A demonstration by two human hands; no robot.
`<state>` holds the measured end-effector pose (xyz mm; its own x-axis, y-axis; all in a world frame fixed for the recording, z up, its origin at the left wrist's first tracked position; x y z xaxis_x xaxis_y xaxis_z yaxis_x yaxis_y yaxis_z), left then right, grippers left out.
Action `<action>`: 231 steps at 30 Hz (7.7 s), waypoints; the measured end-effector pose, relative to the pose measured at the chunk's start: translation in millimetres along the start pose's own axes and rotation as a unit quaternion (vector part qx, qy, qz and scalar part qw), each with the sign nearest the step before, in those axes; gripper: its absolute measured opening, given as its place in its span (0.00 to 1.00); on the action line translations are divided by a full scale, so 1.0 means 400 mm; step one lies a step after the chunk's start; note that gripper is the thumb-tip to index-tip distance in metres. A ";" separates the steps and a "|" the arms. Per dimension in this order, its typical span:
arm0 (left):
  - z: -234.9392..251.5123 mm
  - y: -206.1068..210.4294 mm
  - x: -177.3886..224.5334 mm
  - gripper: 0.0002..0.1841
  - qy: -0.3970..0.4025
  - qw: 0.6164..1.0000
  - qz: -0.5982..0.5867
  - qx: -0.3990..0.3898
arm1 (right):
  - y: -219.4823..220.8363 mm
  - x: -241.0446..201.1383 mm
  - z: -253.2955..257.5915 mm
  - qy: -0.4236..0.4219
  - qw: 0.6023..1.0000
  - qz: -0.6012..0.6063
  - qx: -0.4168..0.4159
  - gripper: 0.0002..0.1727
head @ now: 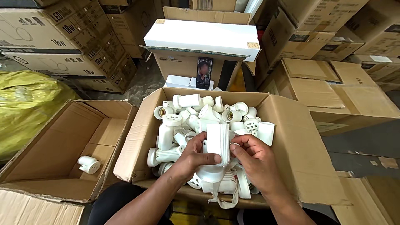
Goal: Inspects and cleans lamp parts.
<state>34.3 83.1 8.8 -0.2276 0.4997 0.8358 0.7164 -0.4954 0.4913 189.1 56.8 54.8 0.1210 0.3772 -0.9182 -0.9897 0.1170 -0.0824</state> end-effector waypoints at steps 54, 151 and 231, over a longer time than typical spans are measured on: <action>-0.003 -0.005 0.001 0.21 0.022 0.999 0.008 0.035 | 0.021 -0.021 -0.020 -0.005 1.000 -0.002 0.006 0.03; -0.002 -0.032 0.050 0.21 0.085 0.995 -0.002 0.044 | 0.066 -0.028 -0.030 0.031 0.993 0.113 -0.022 0.04; -0.015 -0.036 0.080 0.29 0.116 0.991 0.040 0.049 | 0.082 -0.042 -0.043 0.041 0.989 0.131 -0.050 0.03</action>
<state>12.8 101.8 29.9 -0.3050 0.2786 0.9107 0.7962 -0.4500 0.4044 153.3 38.3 60.7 -0.1431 0.3058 -0.9413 -0.9894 -0.0679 0.1283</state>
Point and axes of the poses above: each hand's wrist, its own z-axis towards the middle knuckle, its own y-axis out of the palm, x = y × z, the point moved 9 cm from there along z, towards the middle knuckle, and after that the axes turned 15 degrees about -y, right-handed, at the moved point
